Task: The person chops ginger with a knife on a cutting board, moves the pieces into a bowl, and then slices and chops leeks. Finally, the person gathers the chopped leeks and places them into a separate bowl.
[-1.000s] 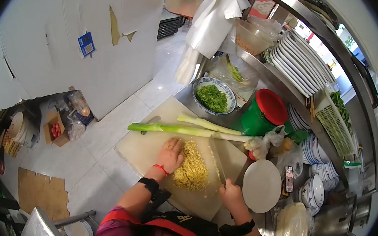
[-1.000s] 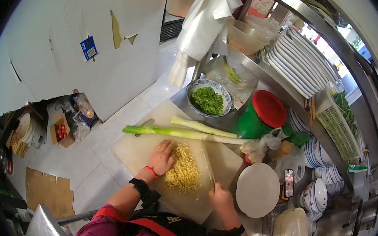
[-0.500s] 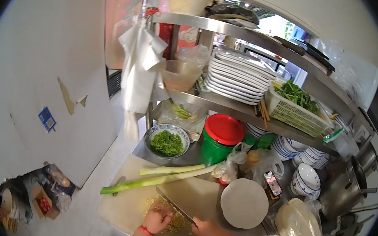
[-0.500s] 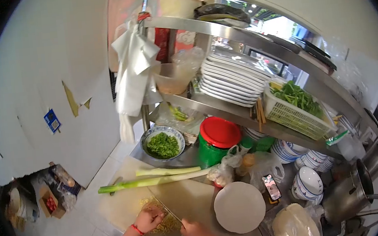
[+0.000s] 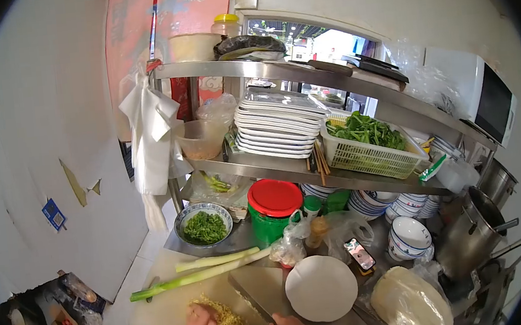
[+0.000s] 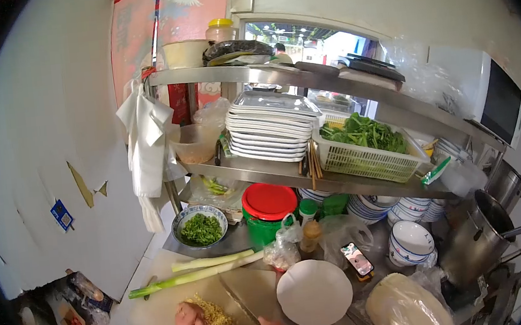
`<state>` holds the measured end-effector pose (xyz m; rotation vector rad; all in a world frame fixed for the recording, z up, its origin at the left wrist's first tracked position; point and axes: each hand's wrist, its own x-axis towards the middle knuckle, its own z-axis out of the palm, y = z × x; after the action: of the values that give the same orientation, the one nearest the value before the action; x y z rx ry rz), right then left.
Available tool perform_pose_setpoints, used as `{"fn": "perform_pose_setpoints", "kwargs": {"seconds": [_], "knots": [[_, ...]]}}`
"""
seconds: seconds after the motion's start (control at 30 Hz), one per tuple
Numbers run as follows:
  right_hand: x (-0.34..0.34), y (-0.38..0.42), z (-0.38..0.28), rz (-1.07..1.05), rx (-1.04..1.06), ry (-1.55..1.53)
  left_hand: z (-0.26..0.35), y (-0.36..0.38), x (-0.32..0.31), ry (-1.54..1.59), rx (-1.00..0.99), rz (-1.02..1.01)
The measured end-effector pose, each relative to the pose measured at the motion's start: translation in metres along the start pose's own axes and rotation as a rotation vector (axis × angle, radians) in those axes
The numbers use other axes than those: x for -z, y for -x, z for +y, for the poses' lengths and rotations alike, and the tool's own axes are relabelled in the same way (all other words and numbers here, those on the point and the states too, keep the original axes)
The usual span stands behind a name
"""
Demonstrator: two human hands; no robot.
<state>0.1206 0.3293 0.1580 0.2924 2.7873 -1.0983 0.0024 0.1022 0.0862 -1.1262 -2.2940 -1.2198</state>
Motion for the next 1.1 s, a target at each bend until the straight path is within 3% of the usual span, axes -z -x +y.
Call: {"fn": "perform_pose_setpoints", "kwargs": {"seconds": [0.03,0.1,0.17,0.23,0.27,0.33,0.4,0.43,0.5,0.57,0.67,0.73,0.77,0.97,1.03,1.07,1.1], "knots": [[-0.003,0.003,0.005,-0.001,0.039,-0.040,0.001,0.007,-0.005,0.000,0.002,-0.003],[-0.002,0.008,0.005,0.017,0.029,-0.043,-0.004,0.001,-0.008,-0.282,0.046,0.010],[-0.004,0.006,0.004,0.025,0.010,-0.052,0.004,-0.002,-0.011,-0.245,0.044,0.007],[-0.008,0.003,0.015,0.047,0.069,-0.078,0.001,0.000,-0.024,-0.426,0.032,-0.128],[-0.007,0.003,0.016,0.051,0.076,-0.075,-0.004,0.010,-0.034,-0.438,0.013,-0.292],[-0.002,0.003,0.015,0.117,0.076,-0.092,-0.016,0.032,-0.073,-0.482,-0.253,-0.348],[-0.007,0.000,0.024,0.149,0.054,-0.065,-0.033,0.066,-0.126,-0.189,-0.174,-0.664],[-0.008,0.000,0.026,0.179,0.026,-0.043,-0.014,0.056,-0.125,-0.189,-0.176,-0.658],[-0.006,-0.001,0.027,0.157,0.012,-0.028,0.024,0.039,-0.112,-0.323,-0.373,-0.698],[-0.006,0.000,0.027,0.134,-0.004,-0.015,0.018,0.034,-0.115,-0.360,-0.429,-0.631],[-0.020,-0.001,0.027,0.080,0.126,0.043,-0.019,0.037,-0.121,-0.362,-0.342,-0.609],[-0.031,-0.003,0.021,0.037,0.037,0.027,-0.019,0.025,-0.087,-0.780,-0.370,-0.414],[-0.033,-0.003,0.016,0.031,0.043,0.030,-0.022,0.023,-0.074,-0.783,-0.362,-0.411],[-0.057,-0.016,0.003,-0.044,0.212,-0.015,-0.024,0.020,-0.019,-0.677,-0.055,-0.288],[-0.050,-0.016,-0.012,-0.120,0.230,-0.007,-0.028,0.025,-0.012,-0.458,0.121,-0.167],[-0.048,-0.017,-0.018,-0.129,0.235,0.003,-0.029,0.026,-0.011,-0.338,0.124,-0.034],[-0.047,-0.017,-0.024,-0.148,0.224,0.001,-0.031,0.028,-0.008,-0.338,0.135,-0.024]]}}
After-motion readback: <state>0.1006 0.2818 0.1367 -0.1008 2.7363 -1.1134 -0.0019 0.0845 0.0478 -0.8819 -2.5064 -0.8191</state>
